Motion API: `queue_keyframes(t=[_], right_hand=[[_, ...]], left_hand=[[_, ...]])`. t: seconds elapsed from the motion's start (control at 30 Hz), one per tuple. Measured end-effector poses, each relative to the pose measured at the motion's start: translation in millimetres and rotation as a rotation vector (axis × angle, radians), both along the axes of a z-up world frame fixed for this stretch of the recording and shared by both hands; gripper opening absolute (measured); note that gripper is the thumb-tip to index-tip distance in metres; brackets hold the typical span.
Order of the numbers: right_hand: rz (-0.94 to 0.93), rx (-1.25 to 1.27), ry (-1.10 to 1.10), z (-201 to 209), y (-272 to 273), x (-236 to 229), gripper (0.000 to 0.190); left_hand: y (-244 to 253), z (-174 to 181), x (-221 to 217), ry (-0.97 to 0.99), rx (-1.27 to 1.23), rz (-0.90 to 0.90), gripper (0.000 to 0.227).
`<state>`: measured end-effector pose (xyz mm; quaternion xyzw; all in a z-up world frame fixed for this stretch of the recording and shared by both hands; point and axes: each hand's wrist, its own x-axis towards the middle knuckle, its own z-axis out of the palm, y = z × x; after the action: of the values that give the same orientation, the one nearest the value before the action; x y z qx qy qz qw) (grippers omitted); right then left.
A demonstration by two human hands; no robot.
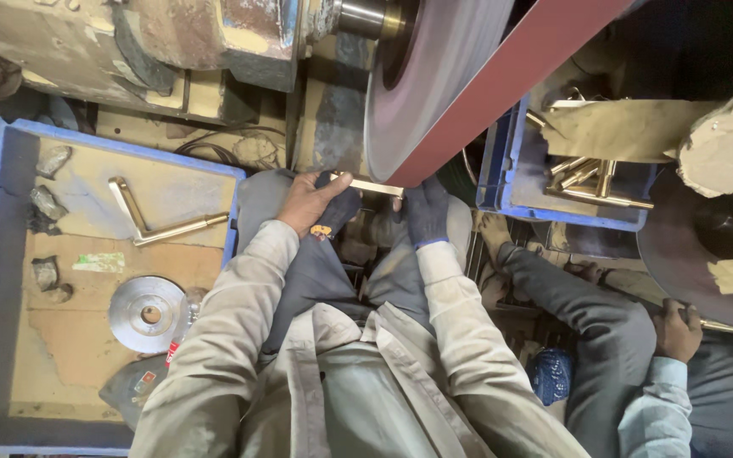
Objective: The person sits on the floor and uses a belt grinder to smooth the edges of L-shaped brass metal parts. They hold each part with gloved hands, pressing it against the moving belt, then place the finished pieces into a blue bin.
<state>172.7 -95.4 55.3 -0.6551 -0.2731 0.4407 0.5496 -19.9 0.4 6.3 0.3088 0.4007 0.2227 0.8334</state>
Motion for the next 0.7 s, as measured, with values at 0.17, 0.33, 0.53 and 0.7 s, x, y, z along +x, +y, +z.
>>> queue_keyframes(t=[0.17, 0.33, 0.53, 0.7], right_hand=[[0.138, -0.123, -0.388, -35, 6, 16, 0.034], [0.113, 0.151, -0.623, -17, -8, 13, 0.028], [0.007, 0.026, -0.266, 12, -23, 0, 0.038], [-0.001, 0.087, -0.286, 11, -19, -2, 0.044]], left_hand=[[6, 2, 7, 0.098, -0.061, 0.0, 0.042], [-4, 3, 3, 0.123, -0.038, -0.044, 0.043], [-19, -3, 3, 0.22, 0.369, 0.021, 0.04], [-24, -2, 2, 0.183, 0.436, 0.077, 0.036]])
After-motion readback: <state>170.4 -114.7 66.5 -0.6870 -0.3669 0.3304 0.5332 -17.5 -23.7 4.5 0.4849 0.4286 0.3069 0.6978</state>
